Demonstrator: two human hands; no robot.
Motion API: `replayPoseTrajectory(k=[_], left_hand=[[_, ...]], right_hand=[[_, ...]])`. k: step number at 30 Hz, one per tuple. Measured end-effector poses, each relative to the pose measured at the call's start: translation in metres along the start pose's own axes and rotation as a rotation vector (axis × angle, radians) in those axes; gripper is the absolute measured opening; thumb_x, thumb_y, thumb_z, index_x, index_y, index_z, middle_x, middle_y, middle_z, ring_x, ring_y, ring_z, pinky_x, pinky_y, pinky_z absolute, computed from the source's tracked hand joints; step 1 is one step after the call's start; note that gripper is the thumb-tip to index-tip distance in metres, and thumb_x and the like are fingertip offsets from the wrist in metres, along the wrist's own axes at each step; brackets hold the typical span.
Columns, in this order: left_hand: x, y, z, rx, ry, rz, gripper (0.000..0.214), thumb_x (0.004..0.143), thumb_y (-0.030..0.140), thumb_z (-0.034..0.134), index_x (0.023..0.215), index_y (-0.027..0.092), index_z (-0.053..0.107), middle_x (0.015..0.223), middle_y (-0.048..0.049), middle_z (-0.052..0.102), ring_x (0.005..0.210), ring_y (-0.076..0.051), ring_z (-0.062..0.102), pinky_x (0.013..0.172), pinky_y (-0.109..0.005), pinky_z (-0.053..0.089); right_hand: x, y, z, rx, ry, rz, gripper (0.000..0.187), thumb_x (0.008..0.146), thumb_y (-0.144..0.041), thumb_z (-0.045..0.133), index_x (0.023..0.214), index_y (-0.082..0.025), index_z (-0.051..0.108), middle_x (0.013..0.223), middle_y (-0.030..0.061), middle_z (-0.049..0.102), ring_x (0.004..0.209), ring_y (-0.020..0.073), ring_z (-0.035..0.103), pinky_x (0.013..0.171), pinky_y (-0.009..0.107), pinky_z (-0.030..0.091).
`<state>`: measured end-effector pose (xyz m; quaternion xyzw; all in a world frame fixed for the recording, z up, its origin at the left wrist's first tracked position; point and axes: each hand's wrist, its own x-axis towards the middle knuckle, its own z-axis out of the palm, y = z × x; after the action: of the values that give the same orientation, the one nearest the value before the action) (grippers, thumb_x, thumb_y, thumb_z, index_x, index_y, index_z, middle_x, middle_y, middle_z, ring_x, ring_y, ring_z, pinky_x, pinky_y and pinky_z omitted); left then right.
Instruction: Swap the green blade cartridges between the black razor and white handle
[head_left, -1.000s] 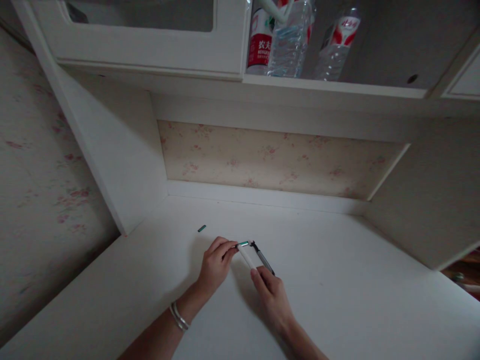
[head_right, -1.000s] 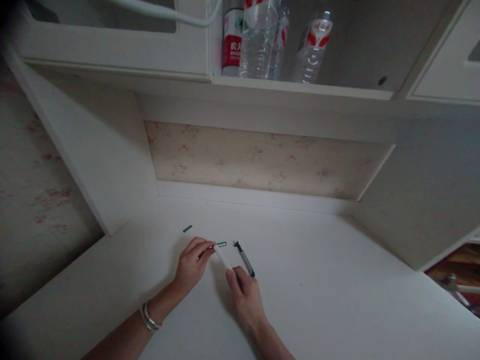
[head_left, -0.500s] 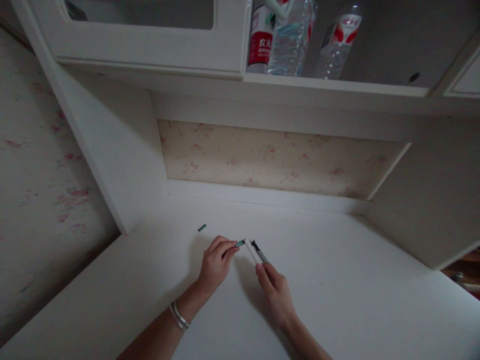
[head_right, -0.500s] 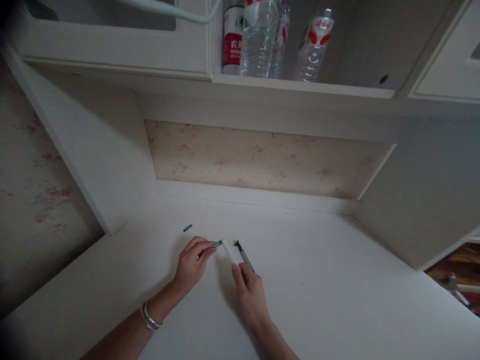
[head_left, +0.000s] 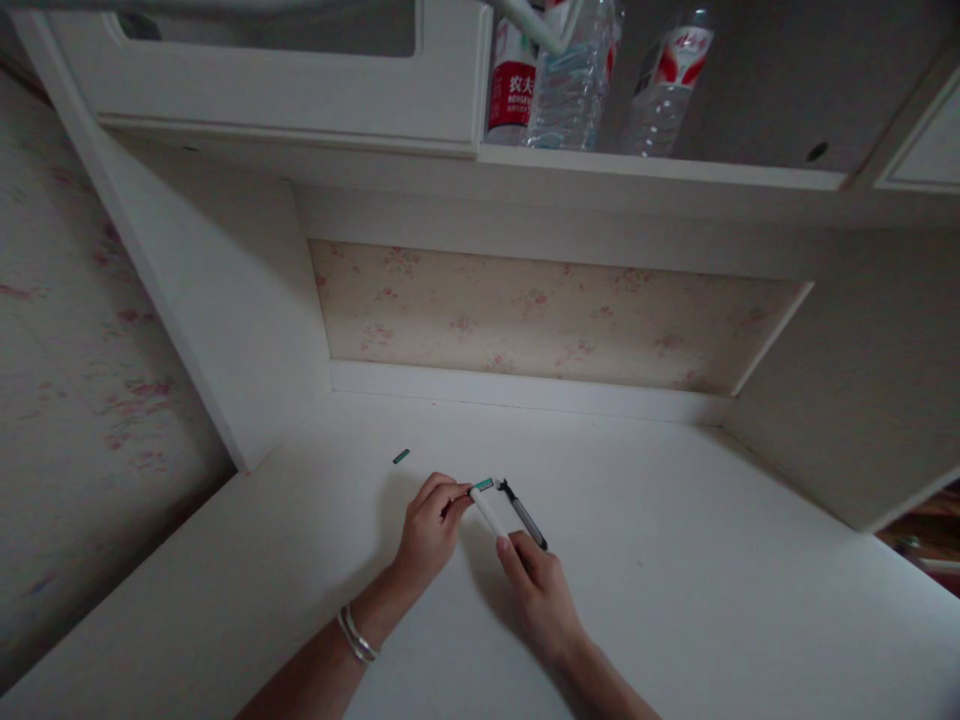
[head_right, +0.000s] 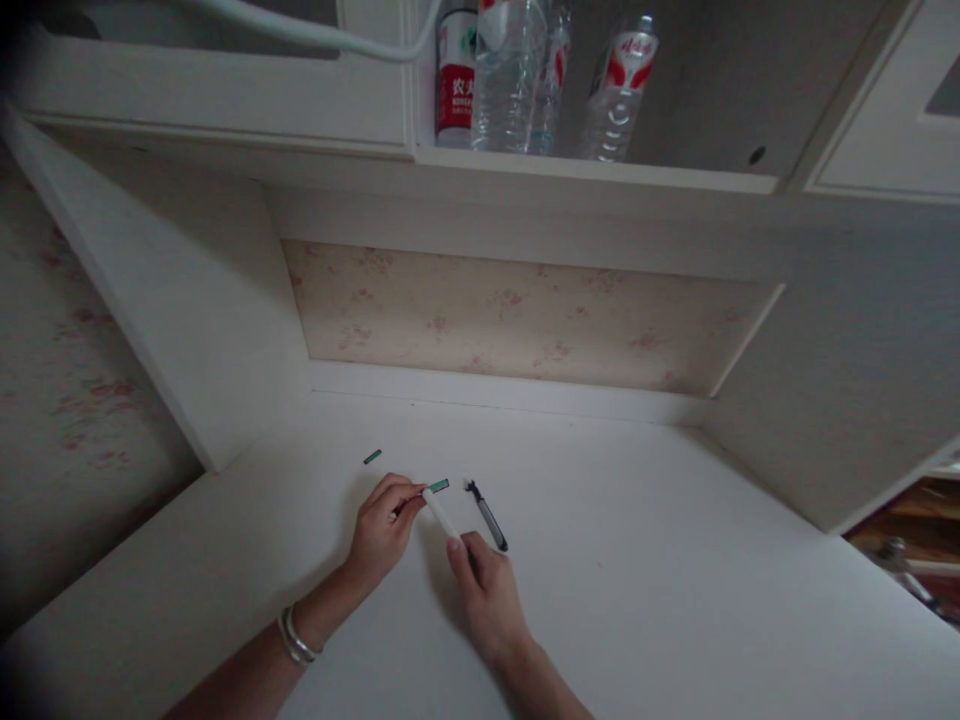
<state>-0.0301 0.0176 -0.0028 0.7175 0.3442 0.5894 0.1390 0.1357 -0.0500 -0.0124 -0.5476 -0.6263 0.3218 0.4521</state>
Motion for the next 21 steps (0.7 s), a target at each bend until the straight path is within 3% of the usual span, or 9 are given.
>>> replayPoseTrajectory(k=[5,9,14,18,21], left_hand=[[0.001,0.0019,-0.0001,-0.01,0.005,-0.008,0.006,0.086,0.018,0.057,0.084,0.018,0.062,0.079,-0.0018,0.056,0.068,-0.012,0.055,0.059,-0.022,0.046],[0.0002,0.0009,0.0008,-0.011,-0.007,-0.021,0.007,0.087,0.019,0.056,0.083,0.018,0.062,0.079,-0.002,0.056,0.068,-0.012,0.055,0.059,-0.022,0.046],[-0.0004,0.0001,0.0014,-0.023,0.006,-0.014,0.006,0.088,0.019,0.056,0.085,0.018,0.061,0.078,-0.0017,0.054,0.067,-0.012,0.053,0.059,-0.022,0.045],[-0.0001,0.001,0.0009,-0.018,0.0,-0.023,0.006,0.087,0.018,0.056,0.083,0.018,0.061,0.078,-0.0017,0.055,0.068,-0.012,0.054,0.059,-0.022,0.045],[-0.0002,0.0007,0.0004,-0.018,0.005,-0.021,0.006,0.087,0.018,0.056,0.084,0.018,0.061,0.078,-0.0015,0.055,0.068,-0.012,0.054,0.06,-0.022,0.045]], right_hand=[[0.0004,0.0014,0.001,0.009,0.074,0.038,0.042,0.091,-0.052,0.041,0.066,-0.019,0.049,0.056,-0.0049,0.036,0.053,0.0127,0.035,0.048,0.024,0.025],[0.0006,0.0006,0.0021,0.008,0.01,0.009,0.041,0.091,-0.052,0.041,0.065,-0.02,0.047,0.056,-0.0047,0.036,0.053,0.0132,0.035,0.049,0.024,0.025],[0.0008,-0.0003,0.0015,0.004,0.067,0.032,0.04,0.091,-0.051,0.04,0.066,-0.02,0.046,0.056,-0.005,0.034,0.052,0.0131,0.033,0.048,0.025,0.024],[-0.0004,0.0004,0.0017,0.005,-0.004,-0.009,0.04,0.092,-0.051,0.04,0.065,-0.021,0.043,0.056,-0.0047,0.035,0.053,0.0137,0.034,0.049,0.025,0.025],[-0.0002,0.0001,0.0019,-0.013,0.033,0.02,0.041,0.092,-0.052,0.039,0.065,-0.021,0.043,0.056,-0.0048,0.034,0.053,0.0138,0.034,0.049,0.025,0.025]])
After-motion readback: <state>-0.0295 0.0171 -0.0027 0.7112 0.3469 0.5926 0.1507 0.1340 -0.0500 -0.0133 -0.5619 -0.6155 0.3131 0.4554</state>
